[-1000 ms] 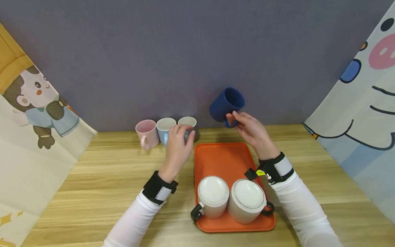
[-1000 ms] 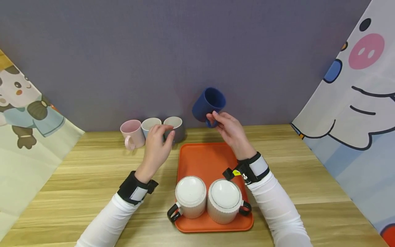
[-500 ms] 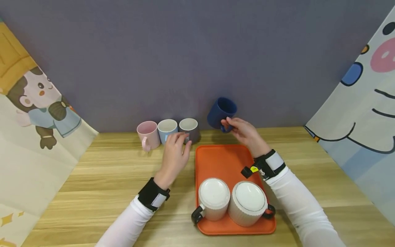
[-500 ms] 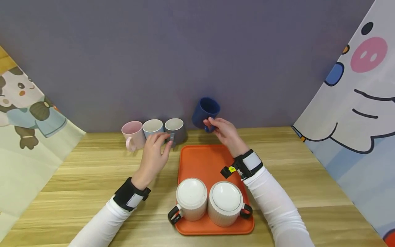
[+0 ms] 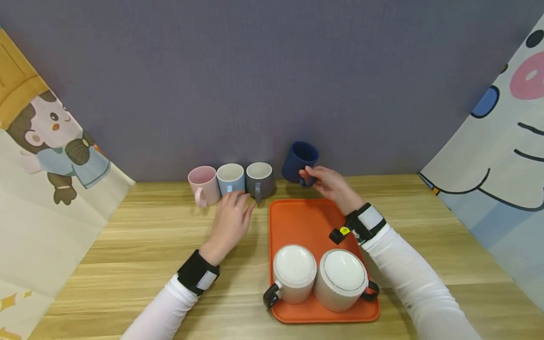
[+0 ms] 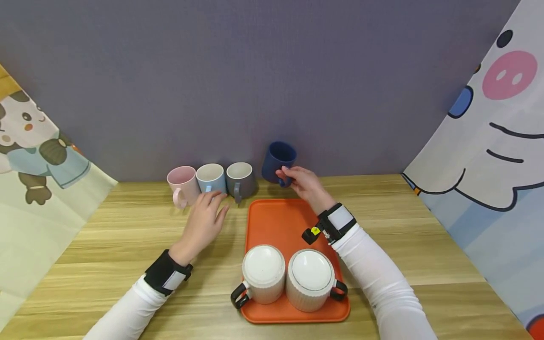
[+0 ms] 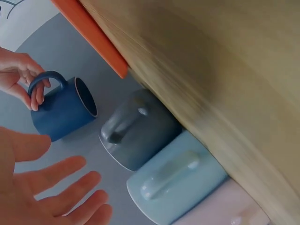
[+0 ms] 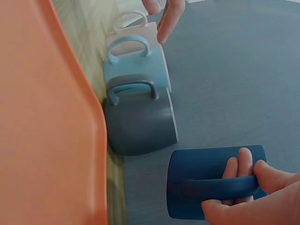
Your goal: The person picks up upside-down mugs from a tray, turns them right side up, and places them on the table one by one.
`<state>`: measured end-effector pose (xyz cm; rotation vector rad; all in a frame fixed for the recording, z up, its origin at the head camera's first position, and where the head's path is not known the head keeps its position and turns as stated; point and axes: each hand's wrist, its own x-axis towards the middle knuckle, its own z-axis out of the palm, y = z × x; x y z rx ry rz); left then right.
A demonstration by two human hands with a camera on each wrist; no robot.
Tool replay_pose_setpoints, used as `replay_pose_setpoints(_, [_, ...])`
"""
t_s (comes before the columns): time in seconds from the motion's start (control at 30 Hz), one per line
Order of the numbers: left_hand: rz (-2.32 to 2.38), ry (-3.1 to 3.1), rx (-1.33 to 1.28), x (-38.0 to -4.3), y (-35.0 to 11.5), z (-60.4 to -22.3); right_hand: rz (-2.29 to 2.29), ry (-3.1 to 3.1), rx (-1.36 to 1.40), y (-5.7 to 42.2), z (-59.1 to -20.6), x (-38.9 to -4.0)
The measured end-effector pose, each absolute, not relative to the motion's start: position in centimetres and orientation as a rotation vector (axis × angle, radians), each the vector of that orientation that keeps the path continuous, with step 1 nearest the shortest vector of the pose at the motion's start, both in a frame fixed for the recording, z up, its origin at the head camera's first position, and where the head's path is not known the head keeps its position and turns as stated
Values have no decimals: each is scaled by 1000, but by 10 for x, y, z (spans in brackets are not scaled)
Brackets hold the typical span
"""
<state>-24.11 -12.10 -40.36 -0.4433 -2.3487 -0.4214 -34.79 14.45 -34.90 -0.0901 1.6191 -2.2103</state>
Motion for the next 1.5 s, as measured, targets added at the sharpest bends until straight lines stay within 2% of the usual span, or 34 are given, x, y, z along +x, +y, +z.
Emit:
replay_pose_setpoints(0.83, [-247, -2627, -333, -227, -156, -408, -2179, 1637, 29, 116, -369, -359])
replay_pose_setpoints(1.07, [-245, -2620, -309, -225, -165, -408, -2147, 1668, -11, 116, -395, -380])
replay_pose_setpoints(1.3, [-247, -2600, -298, -221, -175, -408, -2159, 1659, 87, 107, -379, -361])
replay_pose_setpoints(1.5, [-246, -2640, -264, -217, -184, -408, -2152, 1707, 125, 104, -383, -363])
